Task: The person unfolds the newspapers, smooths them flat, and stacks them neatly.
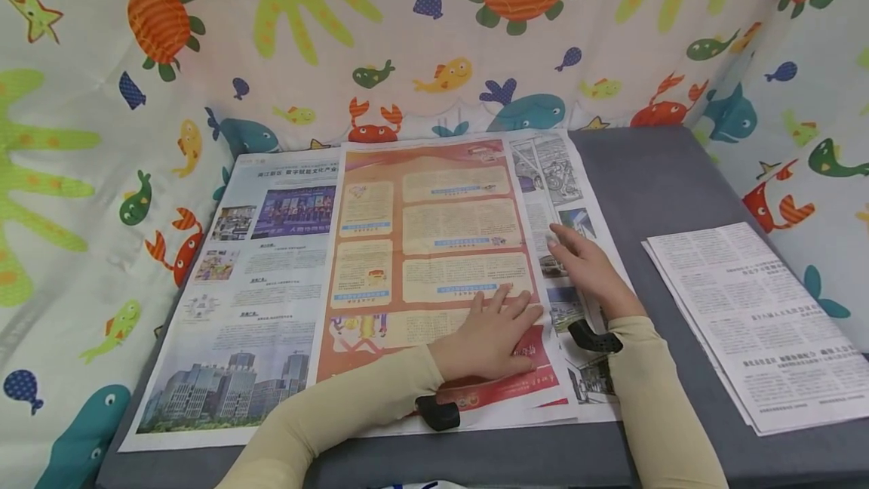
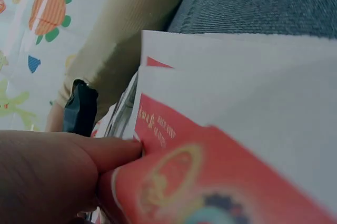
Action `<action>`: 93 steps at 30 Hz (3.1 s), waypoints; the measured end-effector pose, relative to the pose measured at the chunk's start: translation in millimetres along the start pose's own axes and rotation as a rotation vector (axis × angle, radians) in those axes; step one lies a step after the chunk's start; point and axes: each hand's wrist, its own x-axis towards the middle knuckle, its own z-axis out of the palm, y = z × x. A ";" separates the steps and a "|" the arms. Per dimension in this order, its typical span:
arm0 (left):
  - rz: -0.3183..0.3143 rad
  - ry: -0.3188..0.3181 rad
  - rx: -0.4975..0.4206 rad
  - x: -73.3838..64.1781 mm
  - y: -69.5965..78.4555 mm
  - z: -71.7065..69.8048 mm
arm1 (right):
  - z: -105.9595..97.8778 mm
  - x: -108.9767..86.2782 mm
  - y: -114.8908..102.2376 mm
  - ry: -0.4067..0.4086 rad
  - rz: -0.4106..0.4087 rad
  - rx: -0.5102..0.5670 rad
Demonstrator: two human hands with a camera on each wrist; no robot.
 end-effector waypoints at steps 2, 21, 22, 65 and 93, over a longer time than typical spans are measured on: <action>0.008 0.009 -0.063 -0.2 -2.5 -1.8 | 0.0 0.3 -0.6 0.000 -0.002 0.004; 0.104 0.471 -0.731 -35.9 -45.6 -23.3 | 2.4 6.4 -4.4 0.000 0.021 -0.065; 0.105 0.505 -0.751 -40.7 -48.2 -27.2 | 2.7 6.8 -3.9 -0.003 0.022 -0.078; -1.036 1.182 -1.291 -283.1 -234.4 4.2 | 54.9 -32.5 -34.1 -0.200 -0.341 -0.682; -1.114 0.642 -1.076 -319.8 -254.0 31.2 | -18.5 -48.4 22.4 -0.137 -0.181 -0.590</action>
